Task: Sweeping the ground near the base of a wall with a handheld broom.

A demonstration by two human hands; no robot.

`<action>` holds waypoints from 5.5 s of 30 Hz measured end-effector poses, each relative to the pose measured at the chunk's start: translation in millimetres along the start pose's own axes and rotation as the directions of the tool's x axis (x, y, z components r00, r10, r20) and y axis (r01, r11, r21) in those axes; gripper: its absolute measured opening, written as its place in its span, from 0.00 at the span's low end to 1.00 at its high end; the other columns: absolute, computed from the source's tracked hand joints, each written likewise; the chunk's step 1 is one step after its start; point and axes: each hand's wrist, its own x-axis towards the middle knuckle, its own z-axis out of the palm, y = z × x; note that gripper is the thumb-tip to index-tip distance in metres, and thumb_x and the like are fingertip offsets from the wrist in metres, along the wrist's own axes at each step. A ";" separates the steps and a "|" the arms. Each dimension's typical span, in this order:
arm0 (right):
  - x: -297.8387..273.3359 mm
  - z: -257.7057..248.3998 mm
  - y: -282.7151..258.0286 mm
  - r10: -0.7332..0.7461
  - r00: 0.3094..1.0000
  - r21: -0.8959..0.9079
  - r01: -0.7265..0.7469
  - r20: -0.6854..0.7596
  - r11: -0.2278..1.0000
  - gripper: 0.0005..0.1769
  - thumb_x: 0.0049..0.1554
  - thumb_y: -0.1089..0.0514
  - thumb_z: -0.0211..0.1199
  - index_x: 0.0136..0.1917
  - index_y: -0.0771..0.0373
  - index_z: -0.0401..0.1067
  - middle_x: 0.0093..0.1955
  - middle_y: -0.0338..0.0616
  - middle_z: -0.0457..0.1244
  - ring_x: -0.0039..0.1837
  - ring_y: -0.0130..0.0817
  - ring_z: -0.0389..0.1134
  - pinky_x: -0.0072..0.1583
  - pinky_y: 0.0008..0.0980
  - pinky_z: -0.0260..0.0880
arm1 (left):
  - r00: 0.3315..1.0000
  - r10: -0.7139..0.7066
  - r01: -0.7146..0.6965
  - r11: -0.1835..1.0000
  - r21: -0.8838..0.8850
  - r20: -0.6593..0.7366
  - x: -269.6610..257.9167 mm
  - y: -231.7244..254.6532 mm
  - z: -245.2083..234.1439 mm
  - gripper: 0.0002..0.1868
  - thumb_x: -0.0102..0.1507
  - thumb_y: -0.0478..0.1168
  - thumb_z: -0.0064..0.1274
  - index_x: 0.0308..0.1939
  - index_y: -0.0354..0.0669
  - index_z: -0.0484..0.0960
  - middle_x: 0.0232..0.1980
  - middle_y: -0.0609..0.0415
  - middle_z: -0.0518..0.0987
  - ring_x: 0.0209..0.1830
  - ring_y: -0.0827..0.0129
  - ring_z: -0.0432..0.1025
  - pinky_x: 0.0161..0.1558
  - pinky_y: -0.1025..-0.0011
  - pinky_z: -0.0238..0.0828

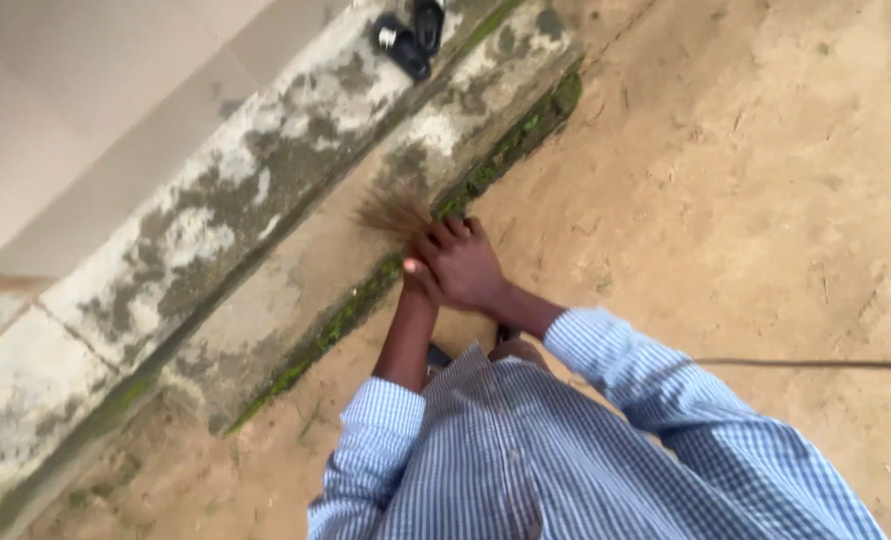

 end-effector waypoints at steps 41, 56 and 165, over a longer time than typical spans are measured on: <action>55.4 -4.4 -38.8 0.050 0.973 0.369 -0.132 0.224 0.920 0.37 0.67 0.32 0.37 0.50 0.62 0.77 0.41 0.51 0.63 0.45 0.45 0.64 0.48 0.48 0.67 | 0.911 -0.378 0.295 0.877 -0.378 -0.165 -34.8 103.1 14.7 0.22 0.78 0.51 0.35 0.62 0.36 0.72 0.57 0.44 0.77 0.55 0.60 0.77 0.54 0.64 0.81; 53.7 5.9 -44.0 -0.297 0.937 -0.184 0.264 -0.185 0.947 0.39 0.62 0.27 0.47 0.62 0.64 0.73 0.52 0.57 0.62 0.57 0.52 0.61 0.60 0.59 0.60 | 0.756 0.618 -0.645 0.642 -0.415 -0.218 -14.1 101.4 149.9 0.34 0.71 0.68 0.27 0.60 0.45 0.70 0.45 0.51 0.66 0.50 0.61 0.60 0.60 0.54 0.57; 126.9 187.4 278.7 0.020 0.636 0.634 -0.771 0.772 0.056 0.23 0.62 0.63 0.63 0.68 0.75 0.66 0.52 0.52 0.66 0.50 0.39 0.69 0.50 0.37 0.73 | 0.848 -0.138 0.529 0.277 0.802 -0.512 84.4 0.3 70.7 0.19 0.67 0.52 0.56 0.51 0.41 0.81 0.46 0.46 0.85 0.45 0.59 0.82 0.48 0.61 0.79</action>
